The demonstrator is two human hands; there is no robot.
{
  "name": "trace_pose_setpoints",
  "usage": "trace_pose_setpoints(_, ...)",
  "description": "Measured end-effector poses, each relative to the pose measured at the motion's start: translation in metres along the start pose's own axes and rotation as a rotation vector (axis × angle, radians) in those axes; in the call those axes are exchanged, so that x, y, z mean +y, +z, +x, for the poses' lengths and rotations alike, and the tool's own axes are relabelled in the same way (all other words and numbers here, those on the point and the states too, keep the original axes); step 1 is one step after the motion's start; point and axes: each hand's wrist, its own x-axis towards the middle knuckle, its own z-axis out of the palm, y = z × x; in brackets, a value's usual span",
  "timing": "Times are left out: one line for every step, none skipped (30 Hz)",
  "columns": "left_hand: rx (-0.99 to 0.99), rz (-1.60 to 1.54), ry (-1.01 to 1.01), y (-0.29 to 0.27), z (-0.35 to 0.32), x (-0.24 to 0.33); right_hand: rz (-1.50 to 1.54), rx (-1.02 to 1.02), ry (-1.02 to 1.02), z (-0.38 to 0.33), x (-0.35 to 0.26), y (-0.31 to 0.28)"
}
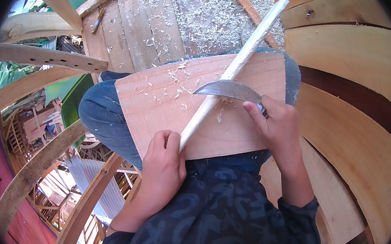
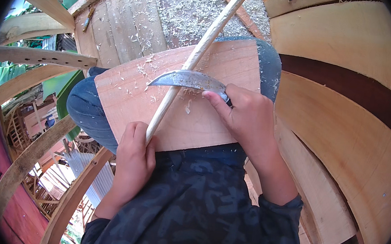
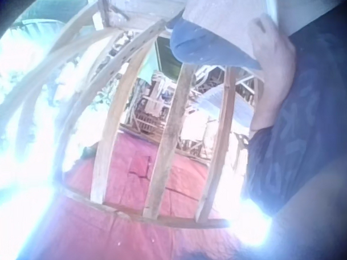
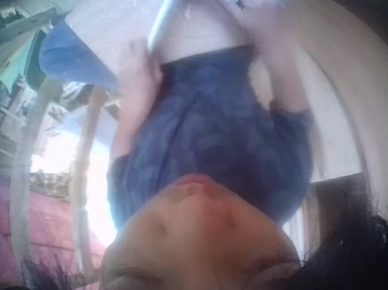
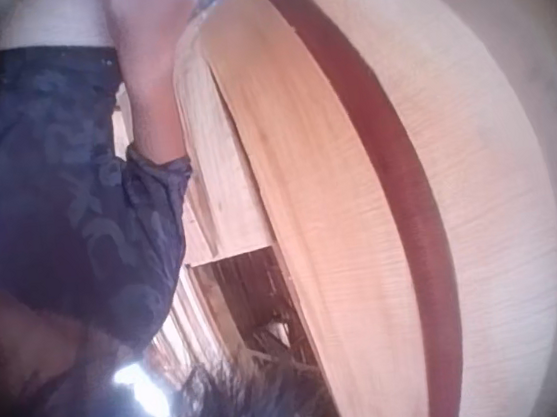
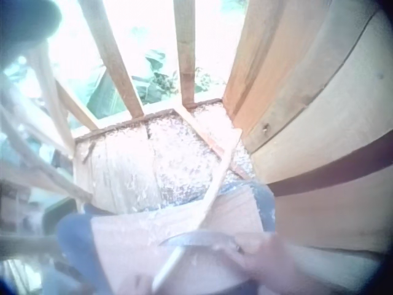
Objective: The person sits on a wooden platform and uses a curved knife to shave and shape a long, light-colored wooden stick. They hold the stick against a flat wooden board on their lap and repeatedly scrape the surface to remove thin shavings.
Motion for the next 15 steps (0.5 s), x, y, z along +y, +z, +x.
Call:
trace_pose_setpoints(-0.069,-0.021,-0.075,-0.004,-0.005,0.002,0.025,-0.006,0.005,-0.005,-0.001,0.001)
trace_pose_setpoints(-0.134,-0.041,-0.146,-0.008,-0.008,0.002,0.051,-0.007,0.009,-0.009,-0.003,0.0)
trace_pose_setpoints(-0.114,-0.026,-0.123,-0.011,-0.008,0.0,0.077,-0.008,0.013,-0.012,-0.004,0.0)
trace_pose_setpoints(-0.094,-0.012,-0.1,-0.013,-0.005,-0.003,0.083,-0.017,0.0,-0.014,-0.007,0.002)
trace_pose_setpoints(-0.074,0.0,-0.07,-0.014,-0.002,-0.005,0.083,-0.021,-0.012,-0.016,-0.008,0.003)
trace_pose_setpoints(-0.029,0.027,-0.027,-0.014,0.0,-0.006,0.083,-0.025,-0.024,-0.017,-0.01,0.004)
trace_pose_setpoints(0.015,0.055,0.014,-0.013,0.002,-0.007,0.061,-0.034,-0.052,-0.017,-0.012,0.007)
trace_pose_setpoints(0.056,0.082,0.06,-0.012,0.003,-0.008,0.038,-0.041,-0.074,-0.019,-0.014,0.01)
trace_pose_setpoints(0.047,0.059,0.054,-0.011,0.003,-0.009,0.015,-0.048,-0.097,-0.02,-0.016,0.012)
trace_pose_setpoints(0.038,0.036,0.048,-0.011,0.003,-0.011,-0.015,-0.064,-0.1,-0.019,-0.018,0.014)
trace_pose_setpoints(0.028,0.013,0.04,-0.011,0.002,-0.012,-0.044,-0.084,-0.104,-0.018,-0.019,0.016)
trace_pose_setpoints(-0.025,-0.012,-0.002,-0.01,0.001,-0.011,-0.072,-0.103,-0.108,-0.018,-0.02,0.018)
trace_pose_setpoints(-0.078,-0.036,-0.044,-0.009,0.001,-0.009,-0.097,-0.114,-0.105,-0.019,-0.02,0.019)
trace_pose_setpoints(-0.131,-0.059,-0.087,-0.009,0.001,-0.008,-0.12,-0.125,-0.102,-0.021,-0.02,0.02)
trace_pose_setpoints(-0.146,-0.059,-0.091,-0.009,0.001,-0.009,-0.144,-0.136,-0.098,-0.022,-0.02,0.021)
